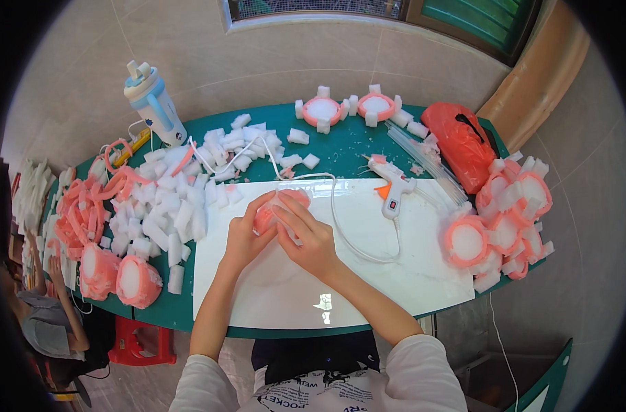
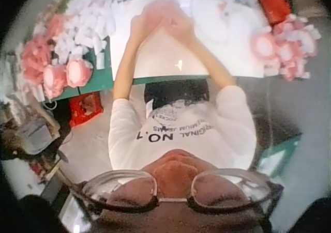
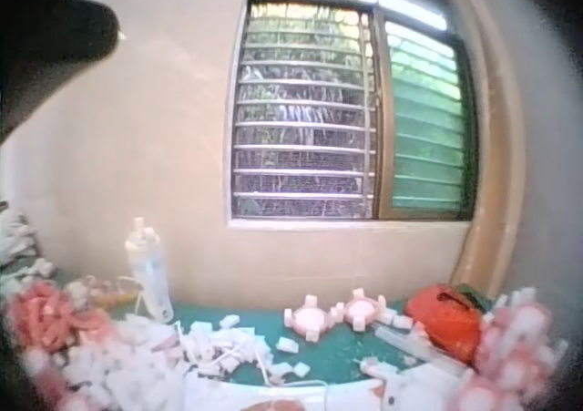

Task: Assembling and gluing foam blocks and pink padding onto a plastic ring using a hot glue gun.

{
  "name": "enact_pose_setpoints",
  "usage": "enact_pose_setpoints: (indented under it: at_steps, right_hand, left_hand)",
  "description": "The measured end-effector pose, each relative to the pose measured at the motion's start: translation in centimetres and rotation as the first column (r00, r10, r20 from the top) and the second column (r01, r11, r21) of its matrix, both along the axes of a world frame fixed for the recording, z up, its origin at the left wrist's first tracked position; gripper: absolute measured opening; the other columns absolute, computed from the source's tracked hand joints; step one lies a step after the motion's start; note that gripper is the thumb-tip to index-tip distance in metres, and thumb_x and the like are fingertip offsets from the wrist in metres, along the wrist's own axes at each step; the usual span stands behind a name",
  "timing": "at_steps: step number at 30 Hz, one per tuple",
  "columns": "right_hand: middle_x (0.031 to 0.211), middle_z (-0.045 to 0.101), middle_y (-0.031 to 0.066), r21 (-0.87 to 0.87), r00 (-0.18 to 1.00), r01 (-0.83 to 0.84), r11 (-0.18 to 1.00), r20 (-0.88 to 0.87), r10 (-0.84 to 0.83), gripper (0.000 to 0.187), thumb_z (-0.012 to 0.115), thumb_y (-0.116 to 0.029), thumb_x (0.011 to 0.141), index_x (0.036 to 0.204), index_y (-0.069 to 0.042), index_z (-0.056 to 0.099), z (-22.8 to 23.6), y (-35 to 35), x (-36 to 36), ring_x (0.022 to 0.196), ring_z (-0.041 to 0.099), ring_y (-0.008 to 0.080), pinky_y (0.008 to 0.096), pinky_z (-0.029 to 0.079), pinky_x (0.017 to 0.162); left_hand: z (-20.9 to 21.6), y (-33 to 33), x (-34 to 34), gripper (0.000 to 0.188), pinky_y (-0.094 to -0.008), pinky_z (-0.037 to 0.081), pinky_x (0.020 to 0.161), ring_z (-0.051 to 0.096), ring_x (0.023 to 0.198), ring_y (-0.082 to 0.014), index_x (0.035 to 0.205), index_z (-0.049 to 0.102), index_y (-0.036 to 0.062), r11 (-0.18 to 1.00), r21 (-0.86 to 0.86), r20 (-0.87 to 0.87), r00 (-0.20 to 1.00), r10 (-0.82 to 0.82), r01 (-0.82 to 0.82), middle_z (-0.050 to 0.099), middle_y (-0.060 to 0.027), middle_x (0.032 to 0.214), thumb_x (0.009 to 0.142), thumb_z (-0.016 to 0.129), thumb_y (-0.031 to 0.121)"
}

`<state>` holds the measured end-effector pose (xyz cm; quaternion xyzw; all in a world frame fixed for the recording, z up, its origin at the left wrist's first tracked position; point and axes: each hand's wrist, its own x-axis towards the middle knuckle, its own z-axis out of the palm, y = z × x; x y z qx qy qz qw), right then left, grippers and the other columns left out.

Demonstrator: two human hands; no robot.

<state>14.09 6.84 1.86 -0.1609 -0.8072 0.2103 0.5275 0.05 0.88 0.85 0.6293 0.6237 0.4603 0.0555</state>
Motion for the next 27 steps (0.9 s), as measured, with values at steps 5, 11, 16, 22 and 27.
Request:
enact_pose_setpoints:
  at_steps: [5,11,16,22,27]
  right_hand:
    - [0.114,0.056,0.0114,-0.007,1.000,-0.012,1.000,-0.025,0.011,0.035,0.063,0.006,0.065,0.099,-0.004,0.062,-0.05,-0.10,-0.05,0.067,0.062,0.0124,0.0169,0.044,0.046]
    - [0.113,0.058,0.0113,-0.002,1.000,0.001,1.000,-0.024,-0.001,0.034,0.063,0.007,0.065,0.098,-0.004,0.063,-0.11,-0.10,-0.15,0.065,0.062,0.0123,0.0171,0.045,0.046]
    - [0.112,0.058,0.0109,0.037,0.999,0.015,0.999,-0.036,-0.013,0.035,0.064,0.007,0.064,0.097,-0.005,0.063,-0.39,0.06,-0.48,0.064,0.062,0.0123,0.0172,0.045,0.046]
    - [0.111,0.058,0.0110,0.070,0.999,0.034,0.997,-0.044,-0.031,0.035,0.064,0.007,0.064,0.097,-0.005,0.063,-0.80,0.34,-0.52,0.065,0.062,0.0133,0.0177,0.045,0.046]
    - [0.110,0.058,0.0130,0.032,1.000,0.021,0.999,0.006,-0.021,0.029,0.063,0.003,0.066,0.094,-0.002,0.061,-0.19,0.08,-0.30,0.069,0.063,0.0228,0.0249,0.050,0.056]
  left_hand:
    - [-0.20,0.11,0.02,0.059,-0.0294,0.045,0.046,0.056,0.048,-0.0269,0.122,0.045,0.0194,0.999,0.034,-0.008,1.000,-0.008,0.008,0.060,-0.0099,0.063,0.069,0.069,0.014]
    - [-0.20,0.11,-0.01,0.058,-0.0296,0.045,0.046,0.056,0.049,-0.0271,0.121,0.045,0.0177,0.999,0.041,-0.012,1.000,-0.008,0.008,0.060,-0.0104,0.065,0.069,0.069,0.014]
    - [-0.31,0.13,-0.17,0.057,-0.0292,0.044,0.046,0.056,0.048,-0.0270,0.120,0.045,0.0171,1.000,0.024,0.001,1.000,-0.001,0.001,0.060,-0.0104,0.064,0.069,0.069,0.013]
    - [-0.17,0.21,-0.04,0.056,-0.0290,0.044,0.045,0.055,0.047,-0.0270,0.120,0.045,0.0170,1.000,0.030,0.002,1.000,0.000,0.000,0.059,-0.0105,0.062,0.069,0.068,0.013]
    - [-0.15,0.05,-0.13,0.057,-0.0295,0.044,0.045,0.055,0.047,-0.0268,0.121,0.045,0.0195,1.000,0.022,0.023,1.000,-0.002,0.002,0.059,-0.0099,0.061,0.069,0.068,0.014]
